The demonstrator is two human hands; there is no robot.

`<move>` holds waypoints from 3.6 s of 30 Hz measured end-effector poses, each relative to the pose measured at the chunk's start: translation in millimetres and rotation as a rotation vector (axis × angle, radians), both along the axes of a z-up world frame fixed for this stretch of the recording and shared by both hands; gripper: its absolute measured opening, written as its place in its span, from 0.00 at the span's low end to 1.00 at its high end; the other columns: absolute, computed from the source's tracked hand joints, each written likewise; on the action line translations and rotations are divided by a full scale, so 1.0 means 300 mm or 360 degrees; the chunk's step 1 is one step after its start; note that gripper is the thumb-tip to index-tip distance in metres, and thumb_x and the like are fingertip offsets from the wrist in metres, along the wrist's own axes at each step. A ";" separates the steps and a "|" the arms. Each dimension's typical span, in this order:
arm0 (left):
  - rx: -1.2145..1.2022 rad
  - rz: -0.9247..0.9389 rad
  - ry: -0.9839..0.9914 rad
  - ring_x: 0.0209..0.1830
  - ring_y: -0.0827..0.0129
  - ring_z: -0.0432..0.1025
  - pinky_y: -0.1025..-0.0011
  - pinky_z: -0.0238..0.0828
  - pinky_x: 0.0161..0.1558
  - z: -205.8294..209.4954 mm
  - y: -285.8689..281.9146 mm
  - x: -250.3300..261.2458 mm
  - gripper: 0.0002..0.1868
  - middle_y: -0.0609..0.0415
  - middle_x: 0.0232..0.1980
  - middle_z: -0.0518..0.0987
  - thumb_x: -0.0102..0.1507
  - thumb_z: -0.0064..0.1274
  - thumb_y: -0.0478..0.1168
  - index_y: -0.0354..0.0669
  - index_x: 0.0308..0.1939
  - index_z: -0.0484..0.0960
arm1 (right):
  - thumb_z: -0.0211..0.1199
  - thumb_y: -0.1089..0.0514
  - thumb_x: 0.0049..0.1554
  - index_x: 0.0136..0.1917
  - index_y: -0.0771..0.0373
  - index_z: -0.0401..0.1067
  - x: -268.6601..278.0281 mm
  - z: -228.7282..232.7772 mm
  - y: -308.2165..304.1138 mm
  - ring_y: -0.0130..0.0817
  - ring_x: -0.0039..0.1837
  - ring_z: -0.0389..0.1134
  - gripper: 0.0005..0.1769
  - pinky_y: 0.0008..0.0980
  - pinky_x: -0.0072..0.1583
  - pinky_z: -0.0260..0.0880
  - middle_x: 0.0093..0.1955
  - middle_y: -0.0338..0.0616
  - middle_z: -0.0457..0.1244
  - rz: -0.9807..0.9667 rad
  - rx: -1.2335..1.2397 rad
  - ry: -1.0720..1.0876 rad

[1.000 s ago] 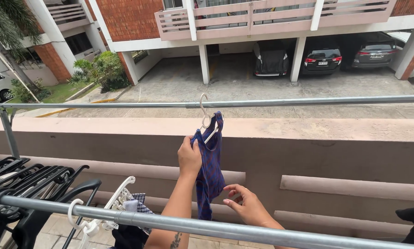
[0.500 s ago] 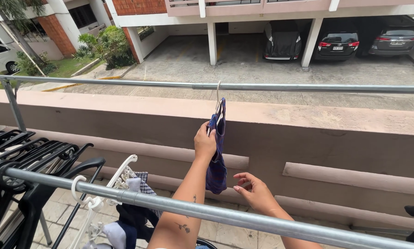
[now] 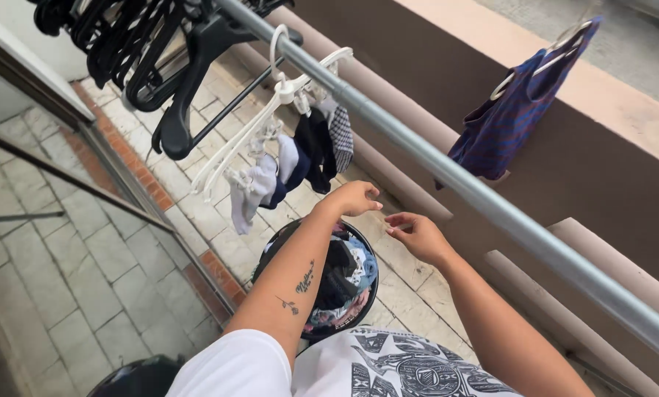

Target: Hang washed laundry on a drying rack on a balcony.

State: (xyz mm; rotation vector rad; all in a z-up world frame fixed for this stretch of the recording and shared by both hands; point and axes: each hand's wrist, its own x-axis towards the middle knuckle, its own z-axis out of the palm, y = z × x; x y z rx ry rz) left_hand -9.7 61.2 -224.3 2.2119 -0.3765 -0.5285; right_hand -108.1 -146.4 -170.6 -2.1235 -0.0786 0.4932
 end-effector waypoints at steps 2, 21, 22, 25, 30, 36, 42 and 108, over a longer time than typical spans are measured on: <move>0.0061 0.0230 0.0293 0.51 0.57 0.80 0.60 0.77 0.51 0.023 0.128 -0.161 0.30 0.49 0.54 0.83 0.60 0.63 0.49 0.45 0.64 0.76 | 0.65 0.52 0.58 0.62 0.56 0.77 -0.039 -0.075 0.058 0.33 0.56 0.75 0.20 0.34 0.58 0.73 0.58 0.45 0.72 0.0185 -0.0148 0.0071; 0.0633 0.1160 0.0919 0.77 0.41 0.50 0.61 0.62 0.69 -0.846 0.314 -0.726 0.25 0.54 0.85 0.35 0.63 0.53 0.30 0.67 0.58 0.83 | 0.64 0.50 0.57 0.67 0.50 0.72 -0.201 -0.521 0.367 0.41 0.66 0.70 0.24 0.38 0.66 0.69 0.65 0.44 0.68 0.0641 -0.0518 0.0393; 0.0624 0.1140 0.0904 0.77 0.41 0.50 0.61 0.62 0.69 -0.902 0.307 -0.714 0.25 0.54 0.85 0.35 0.63 0.53 0.30 0.67 0.58 0.83 | 0.64 0.50 0.57 0.67 0.50 0.72 -0.198 -0.531 0.351 0.41 0.66 0.70 0.24 0.38 0.66 0.69 0.65 0.44 0.68 0.0617 -0.0527 0.0384; 0.0734 0.1101 0.0907 0.75 0.47 0.50 0.53 0.58 0.66 -0.955 0.295 -0.725 0.27 0.53 0.83 0.43 0.62 0.59 0.32 0.63 0.63 0.79 | 0.63 0.50 0.58 0.67 0.47 0.73 -0.225 -0.550 0.293 0.39 0.64 0.72 0.23 0.36 0.66 0.70 0.63 0.42 0.70 0.0516 -0.0526 0.0462; 0.0237 0.1551 -0.0154 0.42 0.56 0.79 0.63 0.77 0.47 -0.653 0.289 -0.686 0.03 0.52 0.41 0.84 0.53 0.65 0.36 0.45 0.31 0.88 | 0.64 0.51 0.57 0.65 0.47 0.76 -0.216 -0.534 0.217 0.36 0.66 0.71 0.21 0.36 0.66 0.70 0.63 0.43 0.69 0.0567 -0.0593 0.0436; -0.0467 0.1223 -0.0425 0.33 0.59 0.77 0.66 0.73 0.37 -0.027 0.230 -0.591 0.04 0.51 0.38 0.81 0.56 0.59 0.30 0.39 0.33 0.81 | 0.86 0.51 0.42 0.51 0.53 0.85 -0.071 -0.479 0.260 0.56 0.71 0.60 0.23 0.47 0.63 0.65 0.69 0.63 0.61 0.0619 -0.0244 -0.0602; -0.1160 0.1245 -0.0234 0.43 0.75 0.78 0.77 0.74 0.44 0.396 0.264 -0.531 0.31 0.61 0.48 0.81 0.54 0.58 0.34 0.61 0.61 0.70 | 0.69 0.65 0.49 0.59 0.52 0.65 0.051 -0.292 0.292 0.30 0.45 0.68 0.26 0.30 0.46 0.67 0.47 0.44 0.69 0.0169 0.0700 0.0050; -0.0175 0.0076 -0.1291 0.53 0.44 0.72 0.58 0.72 0.52 0.686 0.157 -0.214 0.32 0.40 0.57 0.75 0.47 0.58 0.32 0.34 0.58 0.79 | 0.73 0.60 0.47 0.48 0.60 0.84 0.138 0.114 0.164 0.42 0.54 0.74 0.13 0.37 0.58 0.73 0.56 0.47 0.70 -0.0425 0.0258 -0.0883</move>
